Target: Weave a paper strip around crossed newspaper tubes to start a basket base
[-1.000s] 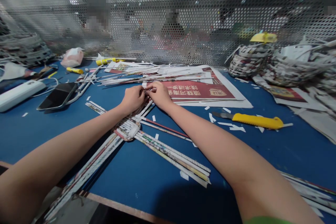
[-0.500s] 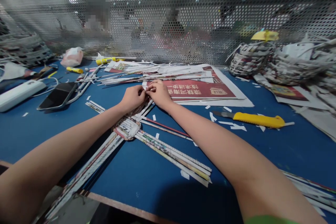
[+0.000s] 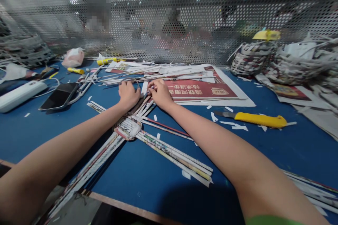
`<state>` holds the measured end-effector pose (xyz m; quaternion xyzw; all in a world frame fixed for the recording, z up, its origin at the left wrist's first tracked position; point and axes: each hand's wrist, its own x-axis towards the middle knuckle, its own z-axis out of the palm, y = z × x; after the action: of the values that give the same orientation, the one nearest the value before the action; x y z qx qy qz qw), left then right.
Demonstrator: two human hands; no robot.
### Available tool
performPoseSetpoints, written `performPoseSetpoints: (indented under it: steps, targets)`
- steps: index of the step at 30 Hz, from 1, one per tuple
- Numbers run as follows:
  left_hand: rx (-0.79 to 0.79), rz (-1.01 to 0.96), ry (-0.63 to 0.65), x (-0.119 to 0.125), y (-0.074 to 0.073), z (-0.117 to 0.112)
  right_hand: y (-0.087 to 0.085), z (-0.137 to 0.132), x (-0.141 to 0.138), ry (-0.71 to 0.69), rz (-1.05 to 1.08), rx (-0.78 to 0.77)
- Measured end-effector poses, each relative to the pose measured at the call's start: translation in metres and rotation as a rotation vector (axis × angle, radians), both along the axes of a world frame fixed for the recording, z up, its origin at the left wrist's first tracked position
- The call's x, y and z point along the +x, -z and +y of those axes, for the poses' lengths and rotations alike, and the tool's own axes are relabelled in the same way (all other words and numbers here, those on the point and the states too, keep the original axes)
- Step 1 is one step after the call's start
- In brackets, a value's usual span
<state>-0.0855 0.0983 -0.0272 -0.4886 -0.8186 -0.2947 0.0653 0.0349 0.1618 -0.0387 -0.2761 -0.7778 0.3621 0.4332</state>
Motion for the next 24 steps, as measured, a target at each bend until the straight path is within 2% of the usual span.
performPoseSetpoints:
  steps: [1, 3, 5, 7, 11, 17, 24]
  targets:
    - [0.044, 0.072, 0.03, 0.003, -0.001, -0.003, 0.0, 0.0, 0.0, 0.013, -0.005, 0.014]
    - [0.062, 0.201, 0.213, 0.01, -0.003, -0.01, -0.001, 0.001, 0.001, 0.059, -0.04, 0.076]
    - [-0.005, 0.286, 0.393, 0.015, -0.005, -0.015, -0.001, 0.002, 0.001, 0.1, -0.076, 0.148]
    - [-0.068, 0.34, 0.483, 0.017, -0.006, -0.018, 0.0, 0.003, 0.001, 0.115, -0.085, 0.173]
    - [-0.089, 0.373, 0.481, 0.016, -0.005, -0.018, 0.003, 0.008, 0.001, 0.126, -0.054, 0.121]
    - [-0.115, 0.253, 0.428, 0.013, -0.001, -0.012, 0.003, 0.021, 0.008, 0.188, -0.113, 0.2]
    - [-0.123, 0.121, 0.394, 0.011, 0.001, -0.007, 0.0, 0.02, 0.01, 0.11, -0.078, 0.09]
